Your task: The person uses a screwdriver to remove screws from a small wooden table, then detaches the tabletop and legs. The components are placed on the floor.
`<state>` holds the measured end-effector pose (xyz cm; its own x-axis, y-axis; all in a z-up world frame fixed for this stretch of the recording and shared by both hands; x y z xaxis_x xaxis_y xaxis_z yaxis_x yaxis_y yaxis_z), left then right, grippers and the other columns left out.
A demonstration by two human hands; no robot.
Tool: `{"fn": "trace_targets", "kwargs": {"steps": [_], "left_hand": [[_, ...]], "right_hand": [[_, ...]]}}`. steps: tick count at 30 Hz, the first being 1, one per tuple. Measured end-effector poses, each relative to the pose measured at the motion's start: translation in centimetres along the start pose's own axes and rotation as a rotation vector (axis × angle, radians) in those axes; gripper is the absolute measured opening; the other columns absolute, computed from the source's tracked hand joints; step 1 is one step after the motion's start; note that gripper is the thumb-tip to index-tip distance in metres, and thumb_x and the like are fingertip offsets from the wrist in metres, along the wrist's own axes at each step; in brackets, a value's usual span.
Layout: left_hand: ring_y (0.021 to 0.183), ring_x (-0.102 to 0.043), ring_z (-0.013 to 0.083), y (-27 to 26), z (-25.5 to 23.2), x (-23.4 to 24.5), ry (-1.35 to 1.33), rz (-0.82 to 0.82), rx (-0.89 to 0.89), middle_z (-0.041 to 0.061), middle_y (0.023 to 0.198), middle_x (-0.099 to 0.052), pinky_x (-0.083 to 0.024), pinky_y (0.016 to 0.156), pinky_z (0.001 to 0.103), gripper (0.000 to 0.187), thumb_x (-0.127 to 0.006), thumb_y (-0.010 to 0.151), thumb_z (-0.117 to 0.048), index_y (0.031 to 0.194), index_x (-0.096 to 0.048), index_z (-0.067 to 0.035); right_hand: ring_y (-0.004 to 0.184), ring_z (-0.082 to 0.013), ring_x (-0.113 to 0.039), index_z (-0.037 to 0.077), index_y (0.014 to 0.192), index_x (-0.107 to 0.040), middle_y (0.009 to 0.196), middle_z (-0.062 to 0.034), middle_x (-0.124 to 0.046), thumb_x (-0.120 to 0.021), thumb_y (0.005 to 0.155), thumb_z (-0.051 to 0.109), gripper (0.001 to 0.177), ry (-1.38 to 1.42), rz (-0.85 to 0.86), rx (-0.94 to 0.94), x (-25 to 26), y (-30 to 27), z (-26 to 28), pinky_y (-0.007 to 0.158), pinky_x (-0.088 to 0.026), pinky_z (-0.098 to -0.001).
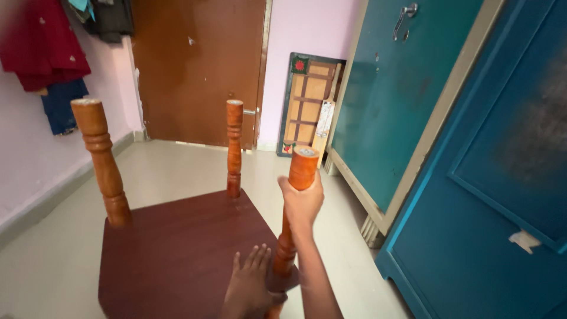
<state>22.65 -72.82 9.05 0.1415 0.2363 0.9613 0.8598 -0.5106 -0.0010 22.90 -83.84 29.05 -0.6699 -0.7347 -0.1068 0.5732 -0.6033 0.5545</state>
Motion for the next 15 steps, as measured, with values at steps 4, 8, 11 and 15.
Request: {"fn": "trace_targets", "kwargs": {"steps": [4,8,11,15], "left_hand": [[0.158,-0.001,0.0203,0.6,0.0,0.4,0.013,0.06,0.032,0.006,0.171,-0.007,0.003,0.126,0.058,0.121,-0.07,0.076,-0.066,0.162,-0.007,-0.008],[0.159,0.0,0.0209,0.6,-0.1,0.7,0.023,0.095,0.04,0.008,0.171,-0.007,0.003,0.126,0.058,0.121,-0.069,0.077,-0.066,0.162,-0.006,-0.007],[0.159,0.001,0.0217,0.9,-0.2,0.7,0.028,0.126,0.038,0.009,0.172,-0.005,0.005,0.125,0.058,0.121,-0.068,0.078,-0.066,0.162,-0.004,-0.007],[0.159,0.0,0.0229,1.3,-0.3,1.0,0.033,0.164,0.047,0.01,0.171,-0.005,0.005,0.125,0.057,0.121,-0.064,0.079,-0.071,0.161,-0.003,-0.007]], "right_hand": [[0.059,-0.0181,-0.063,0.001,0.093,-0.058,0.073,-0.0084,-0.065,-0.074,0.067,-0.003,0.031,0.25,0.24,-0.047,-0.3,1.8,-2.2,0.057,-0.053,-0.0333],[0.058,-0.0187,-0.064,-0.001,0.092,-0.057,0.073,-0.0096,-0.063,-0.07,0.066,-0.007,0.03,0.387,0.456,-0.11,-0.3,2.8,-4.2,0.055,-0.054,-0.0333],[0.058,-0.0174,-0.062,0.001,0.097,-0.055,0.07,-0.0081,-0.059,-0.073,0.066,-0.007,0.037,0.633,0.87,-0.184,-0.7,3.8,-5.2,0.055,-0.053,-0.0335],[0.058,-0.0188,-0.061,0.005,0.098,-0.051,0.069,-0.0062,-0.056,-0.084,0.071,0.001,0.043,1.271,1.774,-0.25,-3.6,4.5,-4.7,0.057,-0.051,-0.0359]]}}
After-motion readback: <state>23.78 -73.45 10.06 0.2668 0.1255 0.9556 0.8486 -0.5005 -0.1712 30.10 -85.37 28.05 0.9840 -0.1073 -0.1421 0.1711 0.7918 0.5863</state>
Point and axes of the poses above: each hand's wrist, its own y-axis towards the middle knuckle, its own x-axis out of the back of the hand, z = x × y, the point moved 4 cm from there along y, towards the middle knuckle
